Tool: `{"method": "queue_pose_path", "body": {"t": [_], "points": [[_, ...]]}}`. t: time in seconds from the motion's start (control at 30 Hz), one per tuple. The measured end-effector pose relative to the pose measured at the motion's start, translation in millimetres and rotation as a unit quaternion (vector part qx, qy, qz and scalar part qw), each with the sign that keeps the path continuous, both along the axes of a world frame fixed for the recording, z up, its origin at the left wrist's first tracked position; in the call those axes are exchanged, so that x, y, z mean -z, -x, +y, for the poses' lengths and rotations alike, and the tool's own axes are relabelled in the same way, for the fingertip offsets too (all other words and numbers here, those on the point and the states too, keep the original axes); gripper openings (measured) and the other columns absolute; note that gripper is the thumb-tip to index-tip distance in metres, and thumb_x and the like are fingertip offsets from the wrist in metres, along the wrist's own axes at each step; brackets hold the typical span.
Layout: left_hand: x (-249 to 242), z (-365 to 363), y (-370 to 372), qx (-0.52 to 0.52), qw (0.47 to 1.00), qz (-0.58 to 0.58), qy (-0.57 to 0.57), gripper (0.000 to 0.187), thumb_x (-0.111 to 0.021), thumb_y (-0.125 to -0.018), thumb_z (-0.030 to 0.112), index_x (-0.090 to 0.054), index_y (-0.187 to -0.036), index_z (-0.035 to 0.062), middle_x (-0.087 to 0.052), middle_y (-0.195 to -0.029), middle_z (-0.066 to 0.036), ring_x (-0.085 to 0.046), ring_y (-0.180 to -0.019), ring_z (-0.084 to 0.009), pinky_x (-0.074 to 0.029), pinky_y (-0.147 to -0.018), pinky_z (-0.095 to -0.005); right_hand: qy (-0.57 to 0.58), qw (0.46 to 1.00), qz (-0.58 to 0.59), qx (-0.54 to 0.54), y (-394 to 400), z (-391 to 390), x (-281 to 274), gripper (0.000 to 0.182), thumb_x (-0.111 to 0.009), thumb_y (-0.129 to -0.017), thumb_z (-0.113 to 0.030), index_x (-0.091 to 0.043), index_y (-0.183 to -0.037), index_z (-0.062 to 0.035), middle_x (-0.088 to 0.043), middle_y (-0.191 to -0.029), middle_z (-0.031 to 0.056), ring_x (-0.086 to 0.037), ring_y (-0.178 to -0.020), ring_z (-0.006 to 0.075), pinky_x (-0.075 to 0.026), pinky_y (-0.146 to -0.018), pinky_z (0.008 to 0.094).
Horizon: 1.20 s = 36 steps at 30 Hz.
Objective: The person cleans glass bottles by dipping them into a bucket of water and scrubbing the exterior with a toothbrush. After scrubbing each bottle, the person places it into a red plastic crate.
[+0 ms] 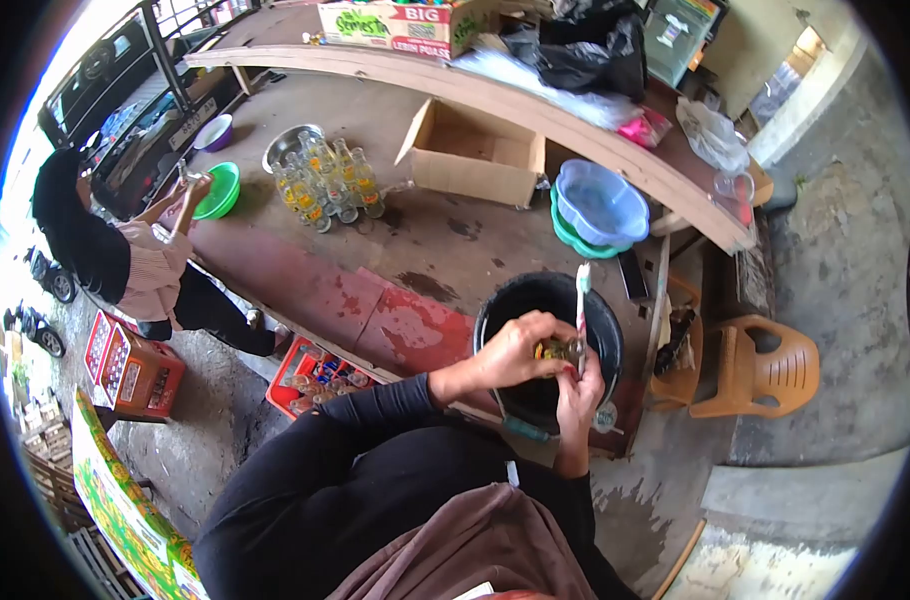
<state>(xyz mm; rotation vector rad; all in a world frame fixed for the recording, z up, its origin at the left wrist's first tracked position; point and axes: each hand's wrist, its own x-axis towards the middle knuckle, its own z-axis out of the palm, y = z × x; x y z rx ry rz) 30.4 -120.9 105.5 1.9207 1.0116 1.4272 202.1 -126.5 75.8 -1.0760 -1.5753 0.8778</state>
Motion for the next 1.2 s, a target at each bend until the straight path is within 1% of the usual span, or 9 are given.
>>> {"method": "queue_pose_path", "body": {"t": [0.17,0.37,0.5,0.57,0.63,0.7,0.9,1.13,1.2], "points": [[20,-2,8,0.013,0.996,0.072,0.047,0.079,-0.089,-0.068,0.029,-0.052,-0.135,0.0073,-0.060,-0.122,-0.011,-0.053,-0.110,-0.0287,-0.045,-0.095,-0.0379,0.081,0.993,0.081,-0.006,-11,2,-10,0.032,-0.072,-0.091,-0.008,-0.060,-0.119,0.0034,-0.063,-0.098,0.0018,-0.056,-0.083,0.0059,-0.047,-0.074,0.0210],[41,2,-1,0.040,0.964,0.217,0.147,0.082,-0.088,-0.067,0.036,-0.051,-0.134,0.0083,-0.059,-0.125,-0.013,-0.050,-0.122,-0.0330,-0.038,-0.101,-0.0472,0.054,0.982,0.170,-0.060,-9,-2,-27,0.035,-0.071,-0.091,-0.002,-0.058,-0.122,0.0048,-0.064,-0.110,0.0068,-0.060,-0.093,0.0086,-0.050,-0.083,0.0237],[35,13,-4,0.016,0.969,0.232,0.084,0.074,-0.086,-0.065,0.043,-0.055,-0.125,0.0121,-0.068,-0.108,-0.010,-0.062,-0.108,-0.0289,-0.039,-0.091,-0.0426,0.031,0.989,0.132,-0.052,-17,2,-39,0.036,-0.071,-0.090,-0.001,-0.057,-0.123,0.0044,-0.065,-0.117,0.0114,-0.061,-0.097,0.0105,-0.051,-0.086,0.0261],[25,16,0,-0.008,0.973,0.227,0.027,0.071,-0.087,-0.064,0.040,-0.059,-0.123,0.0111,-0.067,-0.107,-0.009,-0.062,-0.104,-0.0279,-0.039,-0.093,-0.0415,0.054,0.969,0.237,-0.036,-15,0,-54,0.036,-0.074,-0.089,-0.004,-0.058,-0.120,0.0032,-0.066,-0.107,0.0067,-0.058,-0.090,0.0076,-0.050,-0.081,0.0236],[9,22,6,-0.026,0.966,0.256,-0.007,0.071,-0.087,-0.063,0.039,-0.060,-0.124,0.0134,-0.066,-0.111,-0.006,-0.061,-0.107,-0.0265,-0.039,-0.093,-0.0438,0.028,0.986,0.167,-0.004,-30,2,-57,0.043,-0.081,-0.083,-0.011,-0.059,-0.118,-0.0005,-0.043,-0.079,-0.0069,-0.037,-0.068,0.0016,-0.036,-0.061,0.0165],[-15,20,14,-0.082,0.949,0.304,-0.014,0.071,-0.089,-0.058,0.033,-0.061,-0.121,0.0165,-0.065,-0.112,-0.003,-0.059,-0.108,-0.0242,-0.040,-0.090,-0.0469,-0.002,0.990,0.135,0.049,-44,3,-58,0.046,-0.082,-0.082,-0.012,-0.059,-0.121,-0.0027,-0.038,-0.077,-0.0080,-0.034,-0.066,0.0019,-0.031,-0.058,0.0165],[-66,16,40,-0.168,0.910,0.369,-0.085,0.061,-0.081,-0.053,0.022,-0.065,-0.111,0.0153,-0.062,-0.093,0.000,-0.056,-0.094,-0.0231,-0.038,-0.091,-0.0408,0.020,0.984,0.093,0.150,-77,-1,-42,0.039,-0.074,-0.091,-0.012,-0.060,-0.126,-0.0040,-0.041,-0.077,-0.0071,-0.038,-0.068,0.0032,-0.033,-0.062,0.0186],[-36,16,72,-0.161,0.858,0.477,-0.097,0.053,-0.078,-0.058,0.019,-0.066,-0.109,0.0138,-0.059,-0.094,-0.003,-0.054,-0.099,-0.0236,-0.035,-0.096,-0.0439,0.068,0.985,0.001,0.159,-82,-13,-16,0.023,-0.068,-0.095,-0.009,-0.060,-0.115,0.0000,-0.057,-0.092,-0.0023,-0.049,-0.078,0.0060,-0.042,-0.068,0.0226],[-29,16,76,-0.161,0.851,0.490,-0.102,0.050,-0.077,-0.059,0.018,-0.065,-0.108,0.0141,-0.059,-0.095,-0.003,-0.054,-0.100,-0.0236,-0.035,-0.096,-0.0438,0.076,0.984,-0.045,0.155,-80,-15,-8,0.021,-0.066,-0.096,-0.012,-0.061,-0.111,0.0001,-0.058,-0.080,0.0027,-0.051,-0.071,0.0101,-0.045,-0.067,0.0271]]}}
